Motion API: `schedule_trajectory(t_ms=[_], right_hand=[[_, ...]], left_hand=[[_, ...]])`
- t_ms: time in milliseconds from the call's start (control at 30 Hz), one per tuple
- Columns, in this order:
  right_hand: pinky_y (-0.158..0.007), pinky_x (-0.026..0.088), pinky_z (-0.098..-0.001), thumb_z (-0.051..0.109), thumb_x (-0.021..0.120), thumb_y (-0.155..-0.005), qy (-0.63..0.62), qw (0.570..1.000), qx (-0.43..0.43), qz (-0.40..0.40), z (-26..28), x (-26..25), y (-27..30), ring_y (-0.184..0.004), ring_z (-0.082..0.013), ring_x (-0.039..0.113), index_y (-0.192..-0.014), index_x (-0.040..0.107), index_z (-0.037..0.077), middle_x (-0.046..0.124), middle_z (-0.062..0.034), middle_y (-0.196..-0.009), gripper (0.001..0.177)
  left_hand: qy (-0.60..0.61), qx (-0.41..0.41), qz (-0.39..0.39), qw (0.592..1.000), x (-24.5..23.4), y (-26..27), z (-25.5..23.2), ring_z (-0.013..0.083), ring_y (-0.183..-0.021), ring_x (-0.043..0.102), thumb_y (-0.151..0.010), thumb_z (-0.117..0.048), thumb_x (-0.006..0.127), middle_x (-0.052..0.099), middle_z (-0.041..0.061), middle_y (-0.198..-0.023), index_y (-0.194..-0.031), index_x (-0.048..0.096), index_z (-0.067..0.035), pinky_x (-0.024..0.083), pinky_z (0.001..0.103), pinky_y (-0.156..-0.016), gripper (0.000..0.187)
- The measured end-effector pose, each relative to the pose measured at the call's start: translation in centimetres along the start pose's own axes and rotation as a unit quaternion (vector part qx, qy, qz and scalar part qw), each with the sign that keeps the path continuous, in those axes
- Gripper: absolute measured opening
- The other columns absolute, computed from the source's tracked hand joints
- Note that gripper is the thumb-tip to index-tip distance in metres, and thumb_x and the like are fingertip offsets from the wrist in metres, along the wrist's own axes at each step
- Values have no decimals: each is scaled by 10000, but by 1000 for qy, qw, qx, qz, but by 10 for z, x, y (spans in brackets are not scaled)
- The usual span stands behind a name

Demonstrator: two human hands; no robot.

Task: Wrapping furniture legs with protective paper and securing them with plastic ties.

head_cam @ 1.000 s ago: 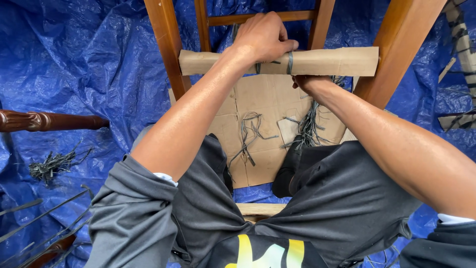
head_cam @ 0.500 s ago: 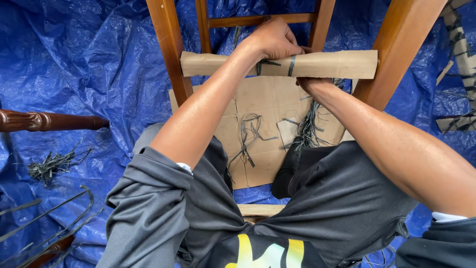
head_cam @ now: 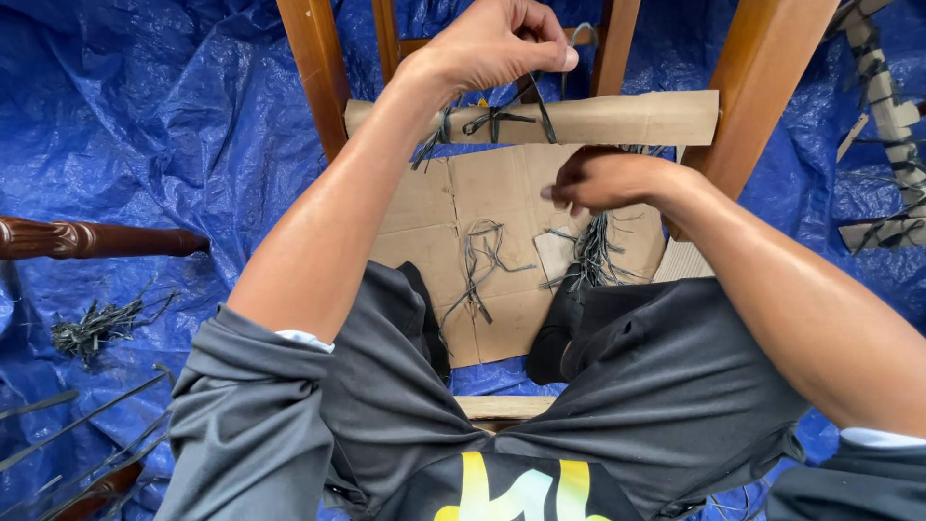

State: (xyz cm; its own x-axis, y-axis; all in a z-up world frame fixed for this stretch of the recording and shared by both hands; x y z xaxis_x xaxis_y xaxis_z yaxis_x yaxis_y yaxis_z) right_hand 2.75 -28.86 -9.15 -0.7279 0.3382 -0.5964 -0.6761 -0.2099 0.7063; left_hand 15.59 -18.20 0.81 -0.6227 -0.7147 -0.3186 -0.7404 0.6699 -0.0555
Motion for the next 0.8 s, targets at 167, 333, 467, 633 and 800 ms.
schedule_trajectory(t_ms=[167,333,467,633,800], right_hand=[[-704,613,-302,407,593,-975,-120,985,-76,101,48,-10,67,-746,-147,742,-934,757,23,805,-78,-857,420],[-623,484,-287,183,721,-1032,-165,912,-217,-307,58,-97,95,-727,-117,590,-1099,646,-21,667,-86,-861,228],[-655,532,-277,95,713,-1008,-124,885,-255,-369,74,-103,104,-749,-122,661,-1143,661,-22,721,-79,-891,187],[-651,523,-321,53,681,-1072,-79,857,-290,-419,85,-106,109,-743,-182,697,-1055,695,-26,738,-144,-894,82],[-664,535,-323,55,667,-1105,-80,844,-294,-442,84,-113,102,-756,-203,715,-1092,708,-32,736,-147,-879,97]], left_hand=[[-10,-2,26,1000,-3,15,-18,37,-713,655,-888,-283,844,724,-45,-764,-917,804,-124,539,219,-661,167],[-25,11,29,999,1,19,-24,32,-660,627,-859,-248,865,712,-37,-750,-903,798,-100,502,205,-591,168],[-4,26,32,999,5,21,-29,29,-654,600,-877,-237,879,691,-42,-746,-900,774,-83,495,202,-584,188],[7,19,48,999,4,28,-34,52,-631,514,-897,-199,882,610,-27,-705,-936,765,-65,418,228,-560,181],[-192,47,0,980,-17,49,-57,100,-631,630,-854,-255,901,673,7,-690,-956,753,-81,479,281,-576,250]])
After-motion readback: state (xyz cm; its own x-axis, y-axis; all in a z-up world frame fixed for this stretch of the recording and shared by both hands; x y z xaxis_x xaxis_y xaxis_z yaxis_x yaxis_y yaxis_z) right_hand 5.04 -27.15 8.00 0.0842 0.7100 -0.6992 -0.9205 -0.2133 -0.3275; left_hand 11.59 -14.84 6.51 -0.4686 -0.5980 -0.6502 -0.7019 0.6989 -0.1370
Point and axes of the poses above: each hand's wrist, its own y-axis away from the middle knuckle, its own x-axis out of the palm, z = x × y, the point moved 10 cm from there along -y, towards the middle knuckle
